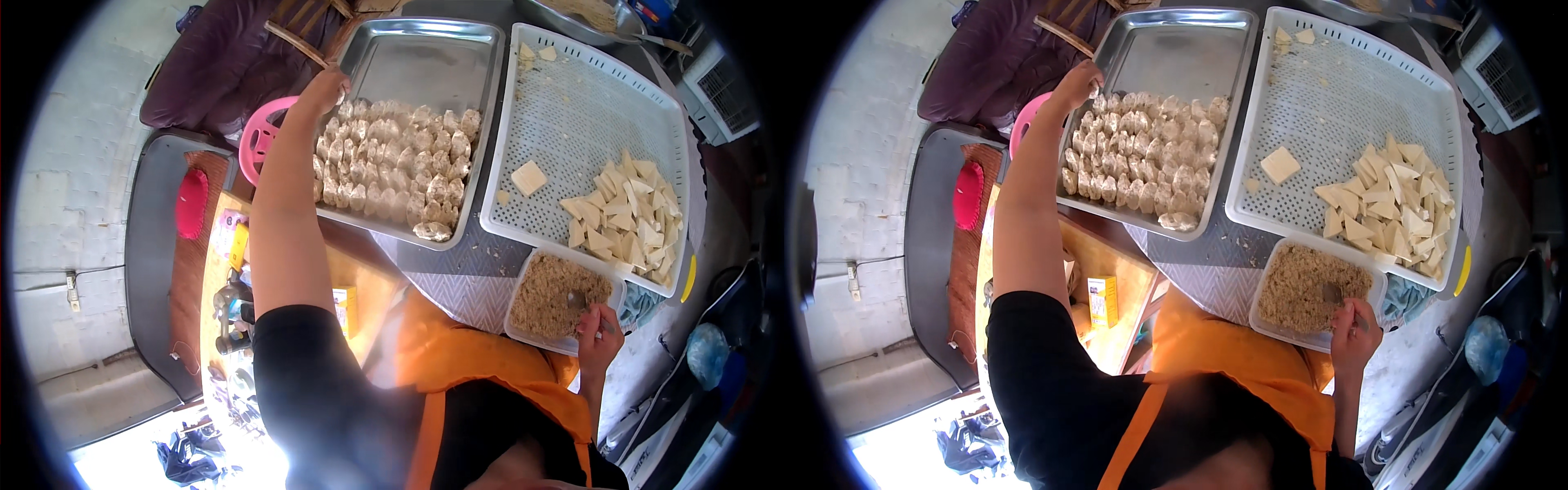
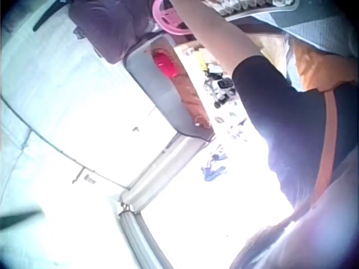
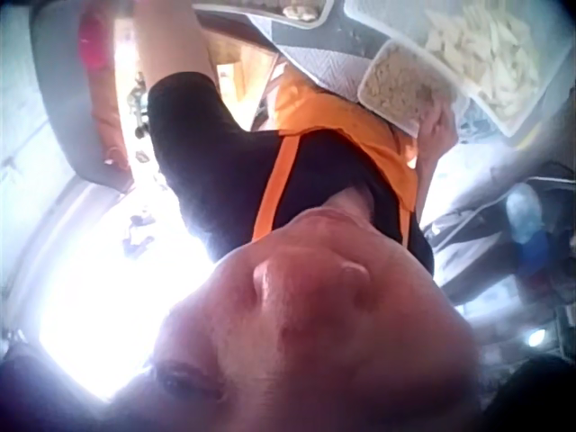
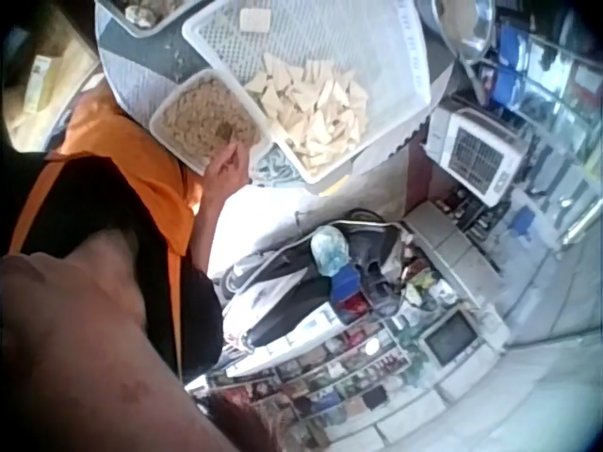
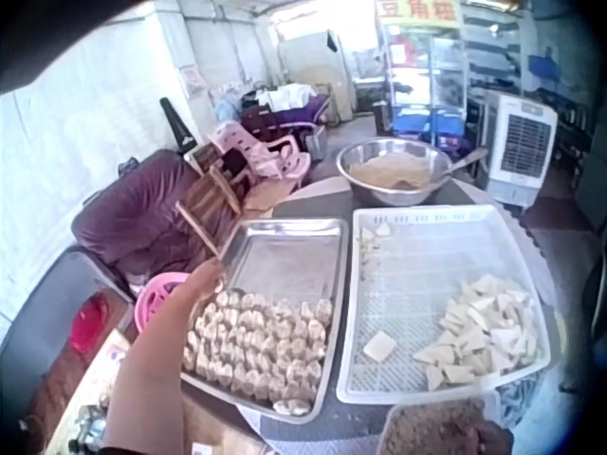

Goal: The person fills pieces of dough with a prepared mixture using a spoon and arranges them in a metal tray.

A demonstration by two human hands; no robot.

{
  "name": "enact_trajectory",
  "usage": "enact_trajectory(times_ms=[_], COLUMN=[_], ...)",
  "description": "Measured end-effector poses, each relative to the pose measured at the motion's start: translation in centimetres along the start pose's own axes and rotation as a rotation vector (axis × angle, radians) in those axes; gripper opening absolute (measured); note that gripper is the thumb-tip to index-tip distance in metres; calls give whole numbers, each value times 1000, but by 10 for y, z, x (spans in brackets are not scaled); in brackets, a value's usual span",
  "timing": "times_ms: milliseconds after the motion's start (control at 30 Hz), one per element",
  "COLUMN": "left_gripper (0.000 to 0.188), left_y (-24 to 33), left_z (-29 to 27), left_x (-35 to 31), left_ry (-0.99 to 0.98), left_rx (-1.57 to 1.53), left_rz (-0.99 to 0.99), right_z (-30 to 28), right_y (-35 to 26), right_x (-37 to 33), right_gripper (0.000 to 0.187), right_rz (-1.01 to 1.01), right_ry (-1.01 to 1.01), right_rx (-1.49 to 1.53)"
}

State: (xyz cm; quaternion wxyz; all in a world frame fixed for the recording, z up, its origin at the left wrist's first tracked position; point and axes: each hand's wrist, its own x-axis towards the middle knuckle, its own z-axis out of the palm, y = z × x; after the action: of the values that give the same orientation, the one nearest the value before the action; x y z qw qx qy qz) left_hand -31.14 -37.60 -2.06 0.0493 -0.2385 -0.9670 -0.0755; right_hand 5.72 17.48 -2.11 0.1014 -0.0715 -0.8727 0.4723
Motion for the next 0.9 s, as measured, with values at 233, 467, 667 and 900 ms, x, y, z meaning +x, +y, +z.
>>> enact_trajectory(times_ms=[233,467,667,900], left_gripper=[24,40,31,24], left_y=[23,9,137,378], left_z=[-4,-2,6,58], left_x=[-5,0,32,47], left_ry=[-226,-251,117,-81], left_rx=[96,-275,-235,-498], left_rz=[-302,-236,-4,378], right_z=[0,-4,2,-8], right_y=[2,1,14,1], right_x=[-1,-4,-1,0], right_gripper=[14,14,7,6], right_rz=[2,42,-81,-22], right_ry=[-9,-13,2,1], right_rx=[-36,-28,-9,14])
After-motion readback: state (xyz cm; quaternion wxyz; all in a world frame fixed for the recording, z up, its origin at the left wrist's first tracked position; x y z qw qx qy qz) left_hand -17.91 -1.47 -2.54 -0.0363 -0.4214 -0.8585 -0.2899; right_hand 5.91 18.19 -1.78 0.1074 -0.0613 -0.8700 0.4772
